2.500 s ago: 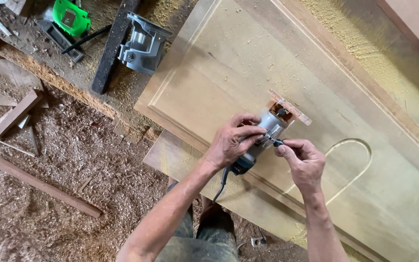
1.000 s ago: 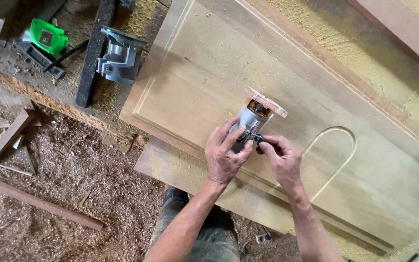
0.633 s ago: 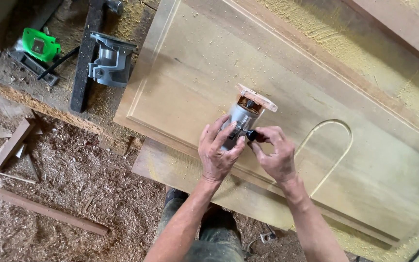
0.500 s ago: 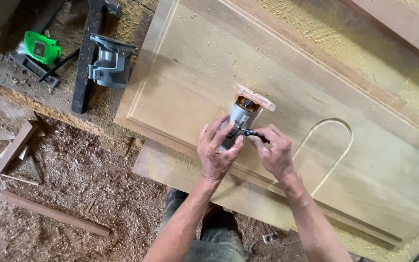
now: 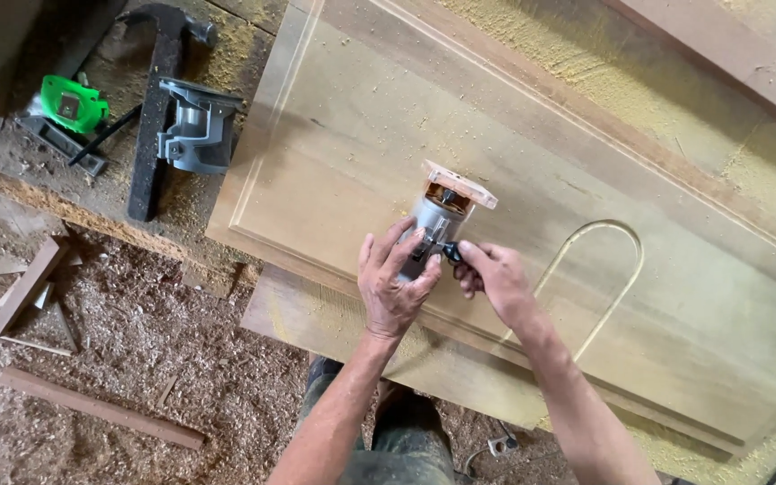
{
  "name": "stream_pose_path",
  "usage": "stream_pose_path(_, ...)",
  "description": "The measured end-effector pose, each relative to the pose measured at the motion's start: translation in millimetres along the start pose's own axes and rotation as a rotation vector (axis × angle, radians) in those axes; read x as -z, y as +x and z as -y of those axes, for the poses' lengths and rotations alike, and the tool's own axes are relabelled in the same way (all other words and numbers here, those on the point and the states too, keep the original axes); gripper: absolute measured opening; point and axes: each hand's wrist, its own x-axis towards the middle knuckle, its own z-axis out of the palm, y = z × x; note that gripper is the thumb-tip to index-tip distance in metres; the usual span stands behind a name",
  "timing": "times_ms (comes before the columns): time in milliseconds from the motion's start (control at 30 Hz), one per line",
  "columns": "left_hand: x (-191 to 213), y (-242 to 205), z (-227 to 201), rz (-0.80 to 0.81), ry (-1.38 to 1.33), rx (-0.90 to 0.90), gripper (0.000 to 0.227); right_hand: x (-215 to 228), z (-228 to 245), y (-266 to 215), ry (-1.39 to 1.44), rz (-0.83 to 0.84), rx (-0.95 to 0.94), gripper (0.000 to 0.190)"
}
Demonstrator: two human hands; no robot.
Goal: Using a handheld router to carve a decorative design into a wooden panel
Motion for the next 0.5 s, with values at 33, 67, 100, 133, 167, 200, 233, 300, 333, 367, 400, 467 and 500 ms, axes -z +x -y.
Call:
stream_pose_path(33,0,-1,2,-0.001,0.018,0.003,0.039,-3,1,-6,-0.190,-0.050,0.206,0.024)
stream_pose_path(67,-1,-1,2,0.000,0.014,0.006,0.039,3,-11,0,-0.193,-0.053,0.204,0.024)
stream_pose_path(100,-2,-2,2,0.003,0.002,0.006,0.039,9,-24,7,-0.408,-0.116,0.590,0.027)
stream_pose_path(133,-2,-2,2,0.006,-0.007,0.007,0.039,15,-37,13,-0.619,-0.173,0.976,0.036)
stream_pose_path(167,-2,-2,-1,0.007,-0.008,0.010,0.039,20,-44,18,-0.621,-0.173,0.973,0.036)
stream_pose_path(200,-1,-1,-2,0.004,-0.017,0.013,0.040,23,-52,25,-0.627,-0.155,0.941,0.023)
stream_pose_path(233,1,0,-4,0.001,-0.025,0.016,0.042,25,-60,31,-0.632,-0.137,0.908,0.013)
stream_pose_path(300,4,2,-7,0.002,-0.015,0.016,0.042,10,-32,22,-0.264,-0.039,0.369,0.023)
stream_pose_path(333,3,4,-8,0.008,-0.017,0.008,0.042,5,-18,17,0.100,0.049,-0.166,0.037)
stream_pose_path(367,3,2,-8,0.008,-0.018,0.003,0.042,4,-13,11,0.102,0.048,-0.162,0.037)
stream_pose_path(400,3,2,-8,0.009,-0.001,-0.002,0.042,5,-6,7,-0.031,0.015,-0.046,0.037)
stream_pose_path(467,1,0,-7,0.008,0.015,-0.002,0.042,12,-13,6,-0.169,-0.017,0.068,0.037)
stream_pose_path(500,0,-1,-6,0.007,0.004,0.001,0.042,20,-25,9,-0.366,-0.073,0.478,0.028)
